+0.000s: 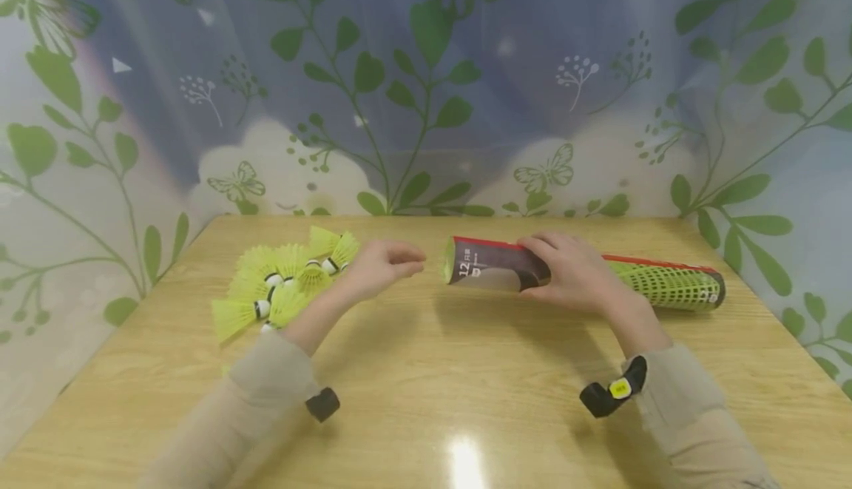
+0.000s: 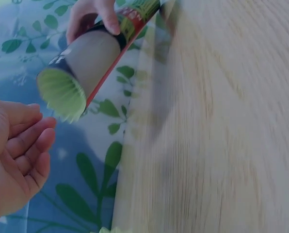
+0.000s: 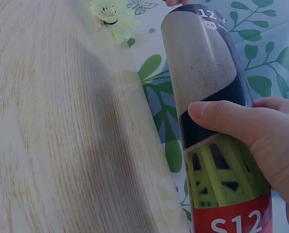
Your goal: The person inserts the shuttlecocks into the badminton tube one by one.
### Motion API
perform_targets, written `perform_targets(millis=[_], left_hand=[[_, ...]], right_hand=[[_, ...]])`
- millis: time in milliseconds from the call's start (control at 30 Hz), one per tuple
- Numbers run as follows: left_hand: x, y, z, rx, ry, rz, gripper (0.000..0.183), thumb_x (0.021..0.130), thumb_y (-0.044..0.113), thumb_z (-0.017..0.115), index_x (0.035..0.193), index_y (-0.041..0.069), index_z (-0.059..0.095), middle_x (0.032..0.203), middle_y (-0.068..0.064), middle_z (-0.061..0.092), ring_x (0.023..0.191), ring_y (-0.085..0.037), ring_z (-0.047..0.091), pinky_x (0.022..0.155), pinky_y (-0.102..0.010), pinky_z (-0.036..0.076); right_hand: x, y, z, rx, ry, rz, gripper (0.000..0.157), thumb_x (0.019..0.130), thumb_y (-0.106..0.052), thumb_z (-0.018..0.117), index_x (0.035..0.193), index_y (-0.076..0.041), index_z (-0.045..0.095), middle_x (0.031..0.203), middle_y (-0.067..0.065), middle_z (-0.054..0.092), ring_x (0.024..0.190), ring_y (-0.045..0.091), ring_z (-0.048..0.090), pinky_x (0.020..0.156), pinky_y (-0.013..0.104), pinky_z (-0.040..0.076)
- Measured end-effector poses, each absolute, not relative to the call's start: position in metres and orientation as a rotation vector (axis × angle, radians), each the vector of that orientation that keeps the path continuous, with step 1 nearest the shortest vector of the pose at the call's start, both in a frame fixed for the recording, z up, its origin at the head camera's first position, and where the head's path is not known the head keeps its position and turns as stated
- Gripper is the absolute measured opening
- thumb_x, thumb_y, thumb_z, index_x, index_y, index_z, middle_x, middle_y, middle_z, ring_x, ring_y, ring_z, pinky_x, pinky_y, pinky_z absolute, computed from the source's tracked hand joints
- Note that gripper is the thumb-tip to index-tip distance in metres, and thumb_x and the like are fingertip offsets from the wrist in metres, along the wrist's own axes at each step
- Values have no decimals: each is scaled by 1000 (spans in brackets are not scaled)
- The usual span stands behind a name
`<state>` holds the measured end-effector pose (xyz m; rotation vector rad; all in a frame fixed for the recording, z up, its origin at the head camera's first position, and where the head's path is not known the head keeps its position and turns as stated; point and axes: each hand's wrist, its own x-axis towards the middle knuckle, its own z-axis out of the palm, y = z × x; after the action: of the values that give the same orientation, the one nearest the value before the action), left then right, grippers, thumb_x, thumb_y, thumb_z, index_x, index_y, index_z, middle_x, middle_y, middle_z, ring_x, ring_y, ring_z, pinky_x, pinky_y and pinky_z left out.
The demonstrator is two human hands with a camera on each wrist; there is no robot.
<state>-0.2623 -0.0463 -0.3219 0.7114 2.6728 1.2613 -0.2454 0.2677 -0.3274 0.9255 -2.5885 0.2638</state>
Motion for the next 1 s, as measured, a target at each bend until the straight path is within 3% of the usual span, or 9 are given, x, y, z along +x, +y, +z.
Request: perform_targets(millis=[367, 1000], left_hand=[[-261, -88, -320, 586, 2762, 1243, 27, 91, 27, 62, 113, 14, 67, 106, -1, 68, 99, -18, 61, 83, -35, 50], [-237, -150, -322, 475, 2834, 1101, 32, 92, 27, 60, 116, 7, 65, 106, -5, 68, 102, -24, 61, 85, -41, 49]], right_hand=[[-247, 267, -330, 912, -2626, 249, 73, 64, -32, 86, 125, -6, 55, 118, 16, 56, 107, 37, 53, 86, 56, 40], [-249, 266, -335, 917, -2621, 234, 75, 62, -35, 85, 124, -5, 55, 117, 17, 57, 106, 38, 53, 86, 57, 40]])
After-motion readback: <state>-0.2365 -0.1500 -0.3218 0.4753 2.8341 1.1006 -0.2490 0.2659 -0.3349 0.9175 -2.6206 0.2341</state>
